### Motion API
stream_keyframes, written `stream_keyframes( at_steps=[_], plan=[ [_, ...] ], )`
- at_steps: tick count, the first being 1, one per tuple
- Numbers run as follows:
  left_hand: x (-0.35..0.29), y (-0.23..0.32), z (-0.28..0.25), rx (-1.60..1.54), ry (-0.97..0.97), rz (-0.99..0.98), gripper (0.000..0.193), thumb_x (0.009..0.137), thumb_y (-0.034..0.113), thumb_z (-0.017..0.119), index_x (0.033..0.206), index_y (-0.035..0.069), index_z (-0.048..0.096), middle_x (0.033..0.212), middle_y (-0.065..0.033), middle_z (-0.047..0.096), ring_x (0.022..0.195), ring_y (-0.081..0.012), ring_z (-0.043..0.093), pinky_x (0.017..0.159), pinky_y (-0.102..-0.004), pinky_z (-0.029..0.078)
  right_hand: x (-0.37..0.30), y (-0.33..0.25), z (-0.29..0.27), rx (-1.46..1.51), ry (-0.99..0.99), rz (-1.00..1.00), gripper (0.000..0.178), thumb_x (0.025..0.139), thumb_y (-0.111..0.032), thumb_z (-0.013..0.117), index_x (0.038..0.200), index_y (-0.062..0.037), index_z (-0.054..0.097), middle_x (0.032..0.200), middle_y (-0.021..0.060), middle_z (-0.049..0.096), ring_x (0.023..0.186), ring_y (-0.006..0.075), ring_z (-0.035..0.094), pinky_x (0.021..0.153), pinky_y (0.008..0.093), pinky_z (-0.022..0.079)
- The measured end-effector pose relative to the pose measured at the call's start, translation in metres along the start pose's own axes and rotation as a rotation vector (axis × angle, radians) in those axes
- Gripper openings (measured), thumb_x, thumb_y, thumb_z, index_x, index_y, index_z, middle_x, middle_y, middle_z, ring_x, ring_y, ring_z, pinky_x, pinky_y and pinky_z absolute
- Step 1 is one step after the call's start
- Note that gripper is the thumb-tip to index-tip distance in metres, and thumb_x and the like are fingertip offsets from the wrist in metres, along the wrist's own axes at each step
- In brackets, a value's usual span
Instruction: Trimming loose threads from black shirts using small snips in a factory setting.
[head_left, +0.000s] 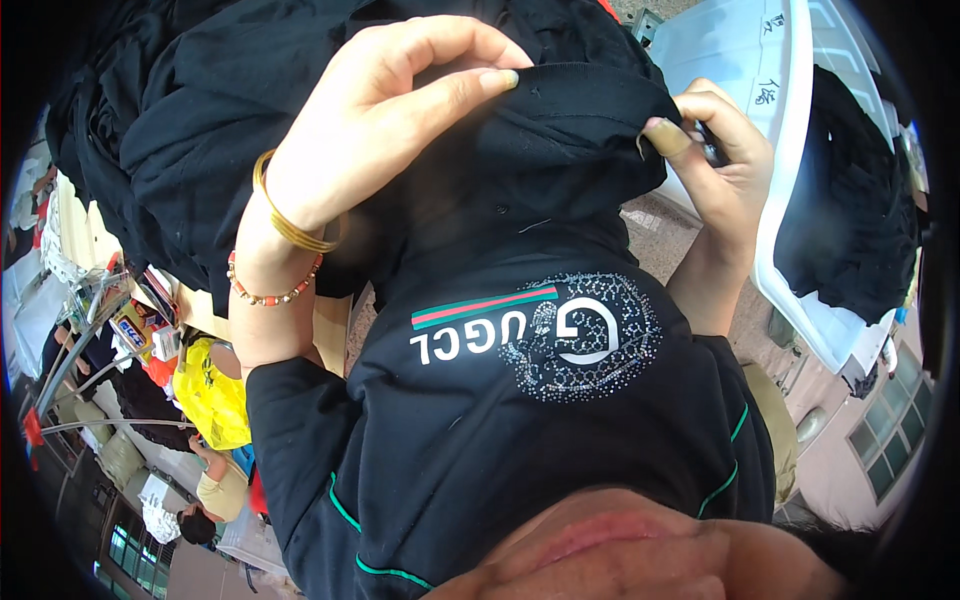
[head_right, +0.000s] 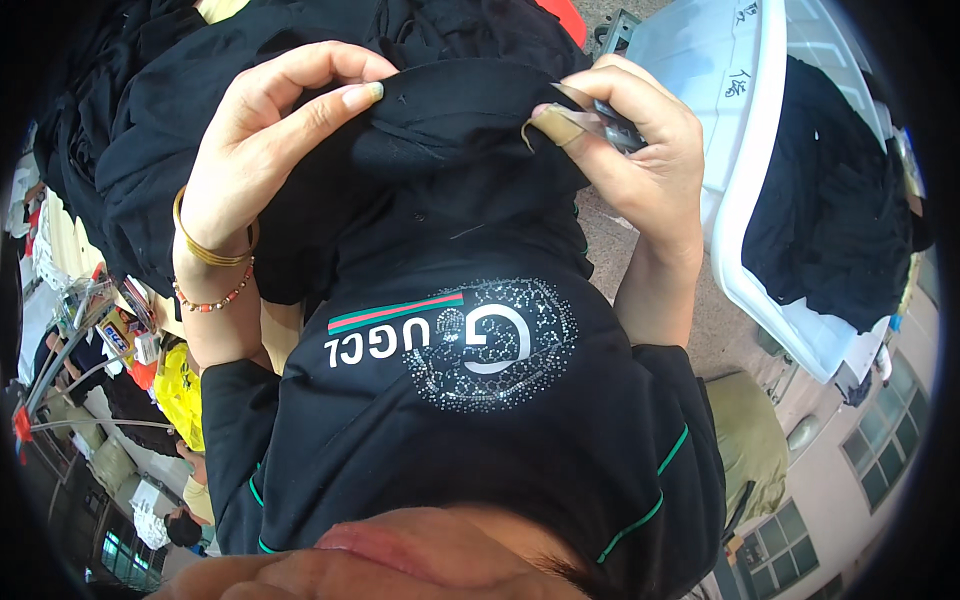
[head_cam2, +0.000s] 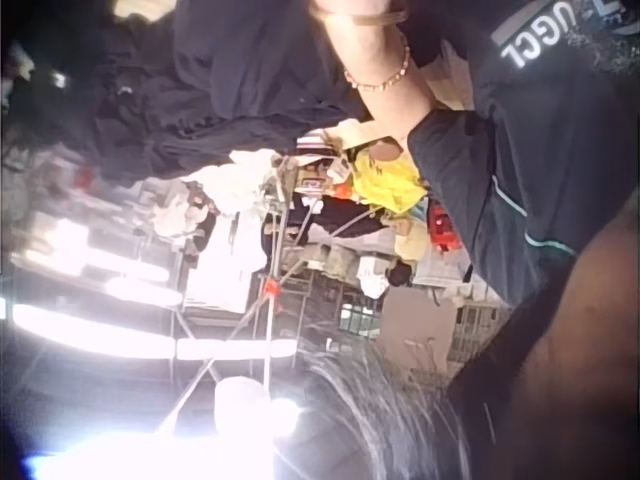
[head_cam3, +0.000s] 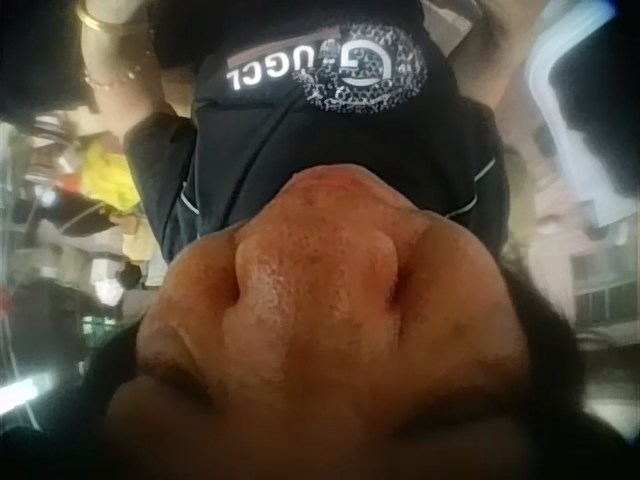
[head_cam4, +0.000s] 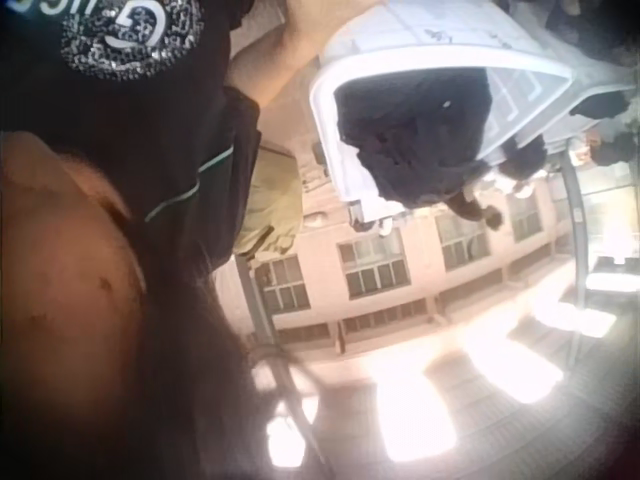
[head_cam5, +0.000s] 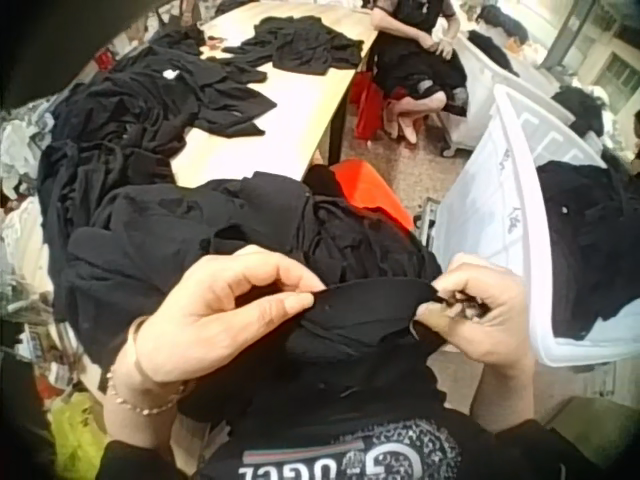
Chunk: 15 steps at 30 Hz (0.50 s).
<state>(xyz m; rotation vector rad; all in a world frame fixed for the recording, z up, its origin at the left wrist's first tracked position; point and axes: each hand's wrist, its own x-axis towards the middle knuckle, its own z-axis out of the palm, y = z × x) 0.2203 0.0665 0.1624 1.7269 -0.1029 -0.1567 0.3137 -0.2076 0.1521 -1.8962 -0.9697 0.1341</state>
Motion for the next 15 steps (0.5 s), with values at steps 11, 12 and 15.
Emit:
stream_keyframes(
  at_steps=[11, 12, 15],
  plan=[
    [-0.002, -0.009, 0.005, -0.005, 0.072, -0.017, 0.016, 0.095, 0.007, 0.061, 0.108, 0.000, 0.068, 0.102, -0.0009, 0.067, 0.097, -0.0073, 0.060, 0.090, -0.0207, 0.046, 0.023, -0.035, 0.013, -0.226, -0.047, -0.286, 0.039, 0.077, -0.009, 0.077, 0.114, 0.0004, 0.069, 0.096, 0.0089, 0.066, 0.080, 0.0137, 0.060, 0.064, 0.0225, 0.042],
    [0.000, -0.007, 0.004, 0.026, 0.060, -0.016, 0.016, 0.096, 0.007, 0.061, 0.109, 0.000, 0.068, 0.102, -0.0010, 0.067, 0.097, -0.0074, 0.060, 0.090, -0.0207, 0.046, 0.023, -0.044, 0.012, -0.244, 0.001, -0.249, 0.039, 0.076, -0.008, 0.077, 0.113, 0.0014, 0.069, 0.097, 0.0100, 0.067, 0.081, 0.0139, 0.060, 0.064, 0.0223, 0.042],
    [0.000, -0.009, 0.006, 0.043, 0.053, 0.002, 0.016, 0.096, 0.007, 0.061, 0.109, 0.000, 0.067, 0.102, -0.0012, 0.067, 0.097, -0.0076, 0.060, 0.090, -0.0209, 0.046, 0.026, -0.048, 0.011, -0.261, 0.071, -0.318, 0.039, 0.075, -0.008, 0.077, 0.111, 0.0042, 0.069, 0.098, 0.0129, 0.069, 0.082, 0.0168, 0.061, 0.064, 0.0233, 0.042]
  ],
)
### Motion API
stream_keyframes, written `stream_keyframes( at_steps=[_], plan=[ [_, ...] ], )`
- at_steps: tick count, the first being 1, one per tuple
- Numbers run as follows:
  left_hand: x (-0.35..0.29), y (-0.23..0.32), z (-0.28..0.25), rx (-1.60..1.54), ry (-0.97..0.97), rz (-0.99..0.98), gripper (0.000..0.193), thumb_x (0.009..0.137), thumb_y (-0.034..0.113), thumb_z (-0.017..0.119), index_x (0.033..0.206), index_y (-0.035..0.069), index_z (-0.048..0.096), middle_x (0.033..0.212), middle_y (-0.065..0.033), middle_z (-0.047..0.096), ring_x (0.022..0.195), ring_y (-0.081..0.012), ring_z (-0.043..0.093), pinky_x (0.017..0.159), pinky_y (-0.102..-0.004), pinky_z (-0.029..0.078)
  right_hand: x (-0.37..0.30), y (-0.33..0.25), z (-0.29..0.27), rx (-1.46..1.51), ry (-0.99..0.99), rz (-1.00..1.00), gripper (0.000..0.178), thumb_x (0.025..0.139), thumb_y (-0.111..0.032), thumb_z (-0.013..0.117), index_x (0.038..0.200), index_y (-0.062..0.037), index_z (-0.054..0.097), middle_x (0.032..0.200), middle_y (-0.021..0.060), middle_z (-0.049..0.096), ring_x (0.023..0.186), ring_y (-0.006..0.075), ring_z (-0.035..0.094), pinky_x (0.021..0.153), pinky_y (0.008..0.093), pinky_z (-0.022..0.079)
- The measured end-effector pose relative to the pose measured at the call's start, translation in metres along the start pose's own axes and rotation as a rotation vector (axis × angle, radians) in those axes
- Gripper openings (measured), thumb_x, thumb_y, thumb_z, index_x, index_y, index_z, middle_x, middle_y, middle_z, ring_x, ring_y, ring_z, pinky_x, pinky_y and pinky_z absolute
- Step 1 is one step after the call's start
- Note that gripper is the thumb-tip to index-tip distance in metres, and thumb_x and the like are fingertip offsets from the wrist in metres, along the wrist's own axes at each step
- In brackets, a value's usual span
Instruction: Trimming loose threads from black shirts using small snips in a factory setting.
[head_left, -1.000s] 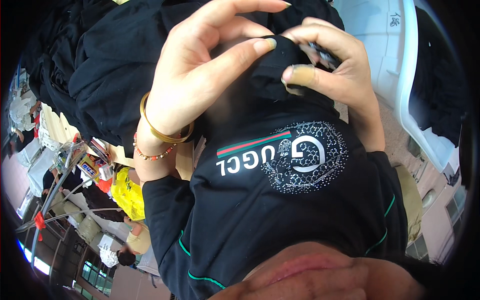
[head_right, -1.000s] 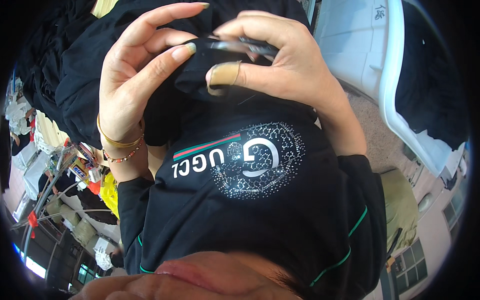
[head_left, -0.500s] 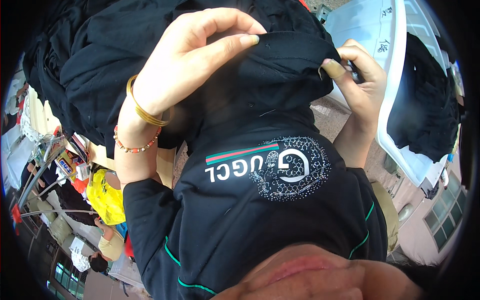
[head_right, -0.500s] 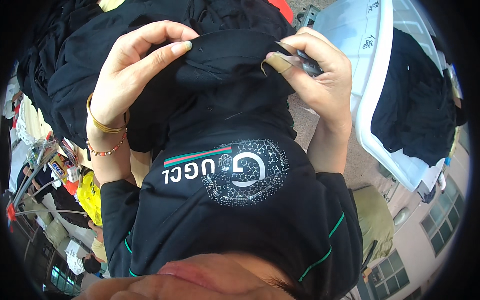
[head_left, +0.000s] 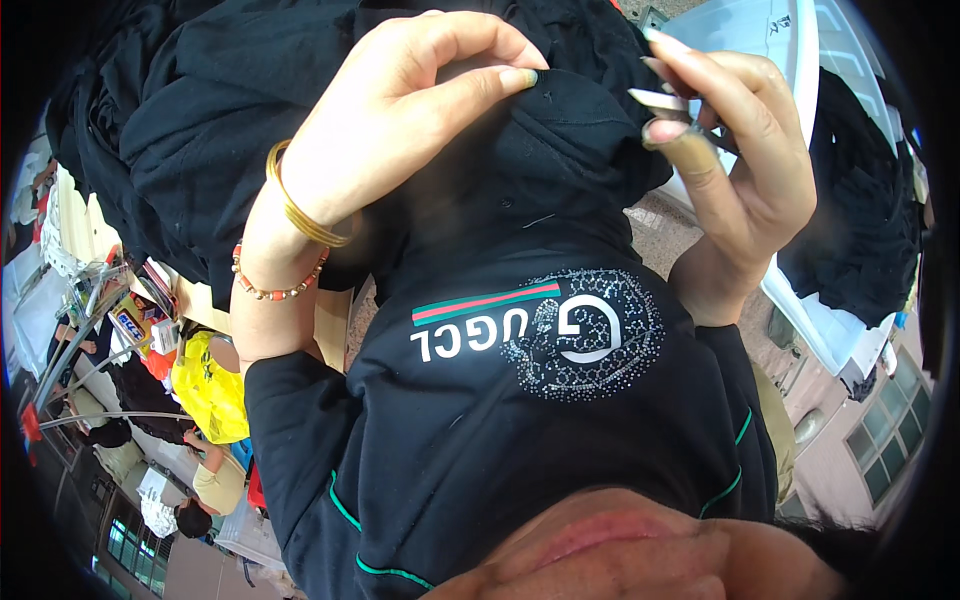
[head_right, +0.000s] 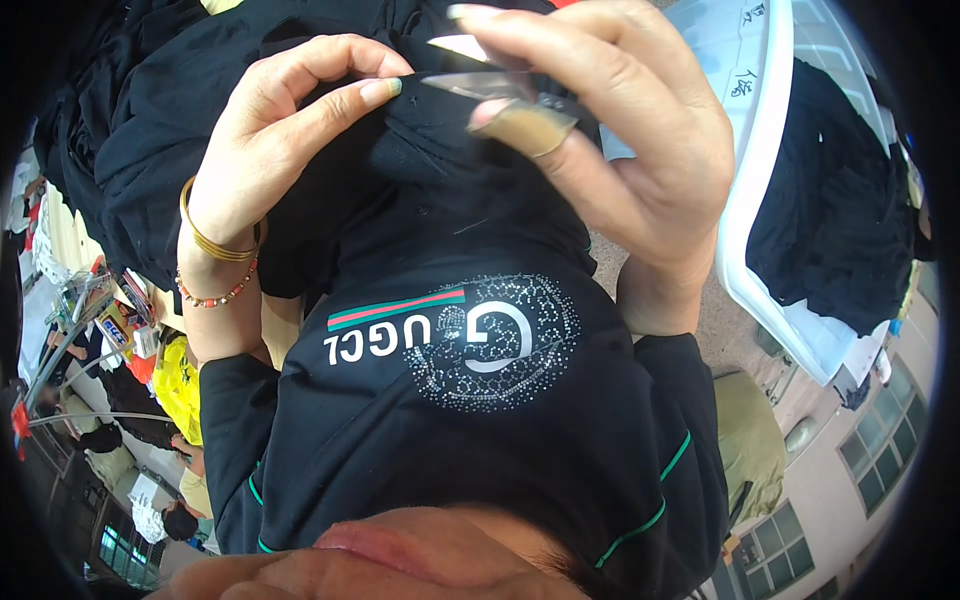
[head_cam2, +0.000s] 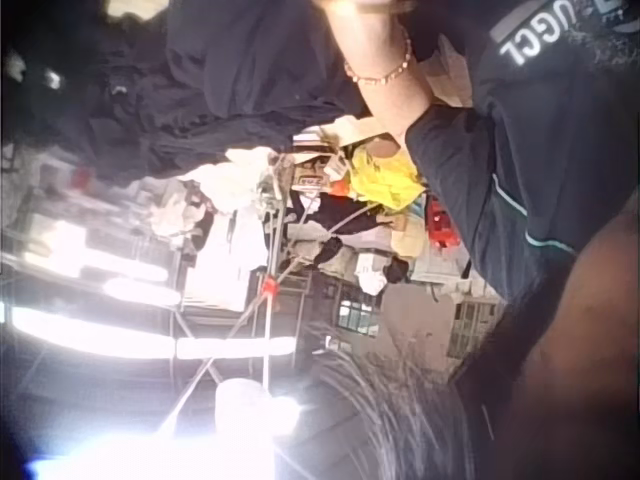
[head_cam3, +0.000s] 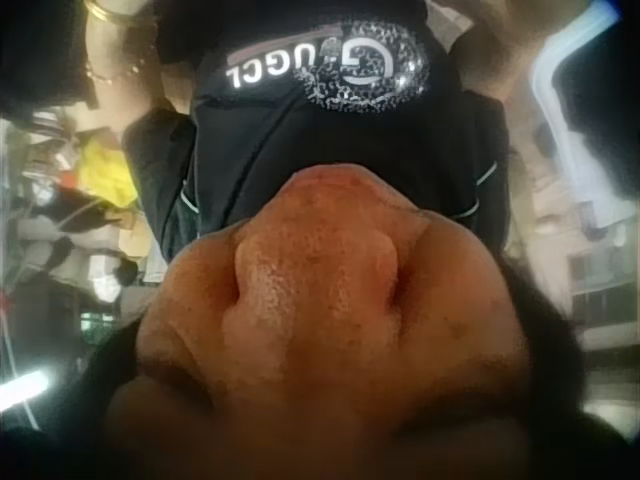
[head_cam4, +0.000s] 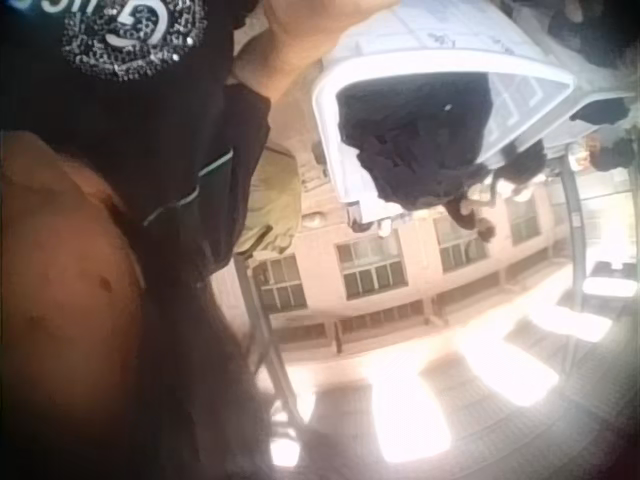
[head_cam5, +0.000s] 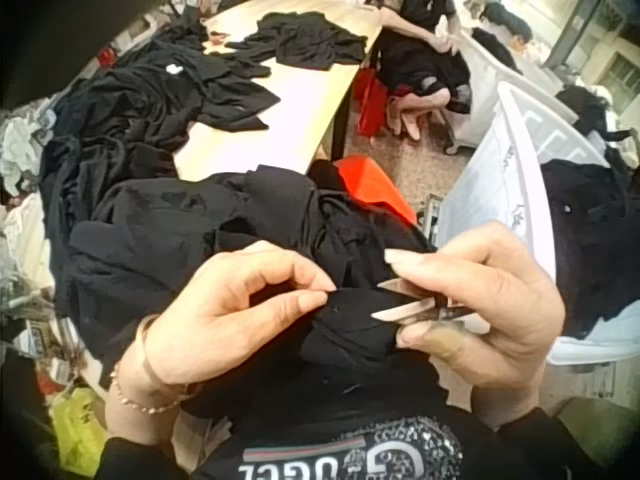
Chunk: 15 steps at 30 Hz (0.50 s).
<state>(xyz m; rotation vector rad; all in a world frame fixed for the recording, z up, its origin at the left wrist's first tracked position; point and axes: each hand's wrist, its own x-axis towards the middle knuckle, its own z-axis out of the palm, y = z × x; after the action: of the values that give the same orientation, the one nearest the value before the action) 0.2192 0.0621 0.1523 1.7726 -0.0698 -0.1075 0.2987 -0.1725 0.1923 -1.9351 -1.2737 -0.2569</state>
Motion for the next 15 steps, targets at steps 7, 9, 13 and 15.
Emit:
stream_keyframes(
  at_steps=[7, 9, 13, 15],
  plan=[
    [-0.004, -0.001, 0.002, -0.087, 0.009, -0.034, 0.017, 0.096, 0.008, 0.061, 0.109, -0.001, 0.067, 0.101, -0.0013, 0.067, 0.097, -0.0082, 0.060, 0.089, -0.0213, 0.047, -0.010, 0.010, 0.015, 0.048, -0.177, 0.024, 0.042, 0.074, -0.003, 0.078, 0.115, -0.0001, 0.069, 0.089, 0.0081, 0.062, 0.076, 0.0170, 0.058, 0.067, 0.0258, 0.046],
    [-0.001, 0.004, 0.003, -0.089, -0.015, -0.032, 0.017, 0.096, 0.008, 0.061, 0.109, -0.001, 0.067, 0.101, -0.0012, 0.067, 0.097, -0.0080, 0.060, 0.089, -0.0210, 0.047, -0.015, 0.014, 0.018, 0.022, -0.170, 0.014, 0.042, 0.074, -0.003, 0.078, 0.115, -0.0008, 0.070, 0.088, 0.0080, 0.061, 0.075, 0.0164, 0.058, 0.065, 0.0256, 0.045],
    [0.000, 0.002, 0.002, -0.120, -0.050, -0.030, 0.016, 0.096, 0.008, 0.061, 0.109, 0.000, 0.067, 0.100, -0.0010, 0.067, 0.095, -0.0076, 0.061, 0.089, -0.0206, 0.047, -0.016, 0.015, 0.023, -0.016, -0.145, 0.003, 0.041, 0.074, -0.003, 0.078, 0.114, -0.0029, 0.071, 0.085, 0.0077, 0.061, 0.070, 0.0151, 0.057, 0.059, 0.0257, 0.044],
    [0.001, 0.002, 0.000, -0.131, -0.056, -0.039, 0.016, 0.096, 0.008, 0.061, 0.109, 0.000, 0.068, 0.100, -0.0009, 0.067, 0.095, -0.0075, 0.061, 0.089, -0.0207, 0.047, -0.015, 0.018, 0.027, -0.018, -0.126, -0.021, 0.041, 0.073, -0.003, 0.078, 0.114, -0.0029, 0.071, 0.085, 0.0076, 0.061, 0.069, 0.0152, 0.057, 0.058, 0.0258, 0.044]
  ],
)
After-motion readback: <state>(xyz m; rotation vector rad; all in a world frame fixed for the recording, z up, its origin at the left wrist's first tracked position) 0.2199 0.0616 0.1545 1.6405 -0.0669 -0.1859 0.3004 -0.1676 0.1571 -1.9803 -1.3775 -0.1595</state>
